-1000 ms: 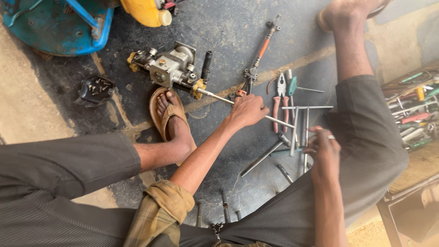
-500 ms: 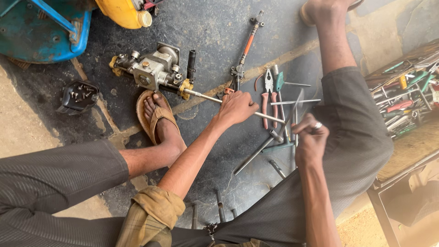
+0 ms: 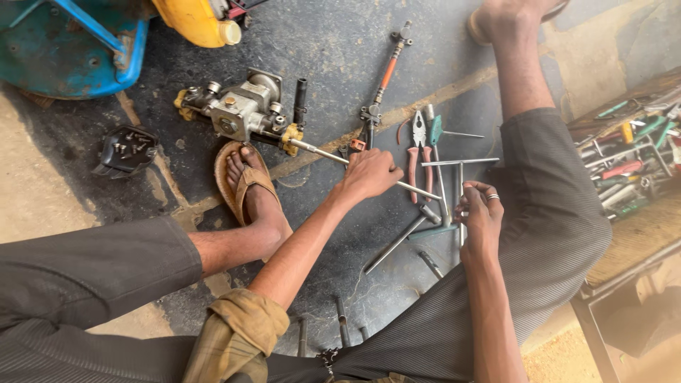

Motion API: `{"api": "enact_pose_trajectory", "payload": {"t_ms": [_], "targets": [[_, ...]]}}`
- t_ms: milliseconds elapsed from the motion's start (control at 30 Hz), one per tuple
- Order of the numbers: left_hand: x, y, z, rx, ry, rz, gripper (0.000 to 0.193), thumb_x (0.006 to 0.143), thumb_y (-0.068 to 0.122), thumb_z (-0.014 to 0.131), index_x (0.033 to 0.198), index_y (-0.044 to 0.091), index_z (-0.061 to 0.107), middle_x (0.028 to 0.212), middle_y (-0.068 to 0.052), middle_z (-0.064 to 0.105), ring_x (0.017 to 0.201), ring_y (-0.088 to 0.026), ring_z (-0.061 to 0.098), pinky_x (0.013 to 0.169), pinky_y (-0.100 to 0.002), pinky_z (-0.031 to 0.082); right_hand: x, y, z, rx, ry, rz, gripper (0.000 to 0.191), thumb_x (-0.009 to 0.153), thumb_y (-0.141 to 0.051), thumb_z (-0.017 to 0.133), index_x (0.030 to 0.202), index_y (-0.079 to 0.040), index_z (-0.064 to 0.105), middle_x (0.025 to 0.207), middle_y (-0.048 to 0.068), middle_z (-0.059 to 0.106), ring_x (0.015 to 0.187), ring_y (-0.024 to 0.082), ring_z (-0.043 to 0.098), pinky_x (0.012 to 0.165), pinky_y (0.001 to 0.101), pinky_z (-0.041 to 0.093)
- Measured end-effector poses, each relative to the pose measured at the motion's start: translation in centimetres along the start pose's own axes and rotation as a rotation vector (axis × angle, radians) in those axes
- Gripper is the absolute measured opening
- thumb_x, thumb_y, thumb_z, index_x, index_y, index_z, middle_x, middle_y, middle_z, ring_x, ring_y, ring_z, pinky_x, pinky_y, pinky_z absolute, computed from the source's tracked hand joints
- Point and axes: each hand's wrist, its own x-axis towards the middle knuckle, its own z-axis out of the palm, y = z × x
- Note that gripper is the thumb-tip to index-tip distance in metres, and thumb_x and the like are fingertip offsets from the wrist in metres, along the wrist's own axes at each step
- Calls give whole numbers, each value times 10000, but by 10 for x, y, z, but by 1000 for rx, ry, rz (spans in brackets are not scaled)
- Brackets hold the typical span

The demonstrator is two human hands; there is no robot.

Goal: The person sits on the floor and uses a T-handle wrench to loosen and tighten bolts on a small engine component. They repeatedly reposition the component and adjust the tool to access different fasteners.

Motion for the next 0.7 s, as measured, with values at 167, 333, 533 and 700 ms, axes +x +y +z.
{"api": "enact_pose_trajectory", "payload": {"t_ms": [167,333,533,700], "targets": [[1,-2,-1,10,-91,-73,423,885,296,684,530,66,658,419,-35,485,432,-172,460,542,-409,364,-3,-4,11,-145,-117,95,351,1024,-278,598,1249,-8,582,965,65,632,882,120,623,707,275,518],[2,-1,0,-29,-37,-43,415,887,296,672,529,86,666,397,-34,474,380,-148,465,470,-345,361,-3,-8,19,-22,-260,209,534,987,-135,566,1470,-6,379,1130,269,662,1002,278,693,803,330,581],[1,8,-3,-34,-114,-4,443,943,282,649,538,106,681,382,17,451,369,-112,399,428,-329,313,10,-3,16,312,-182,314,496,991,47,445,1464,93,301,1250,353,605,1039,357,711,933,402,613],[3,23,-27,-111,-223,-11,264,968,269,626,801,97,738,517,-35,587,410,-119,426,444,-339,345,20,14,1,287,-114,151,475,982,89,436,1451,107,362,1179,373,613,967,328,712,872,364,609]]}}
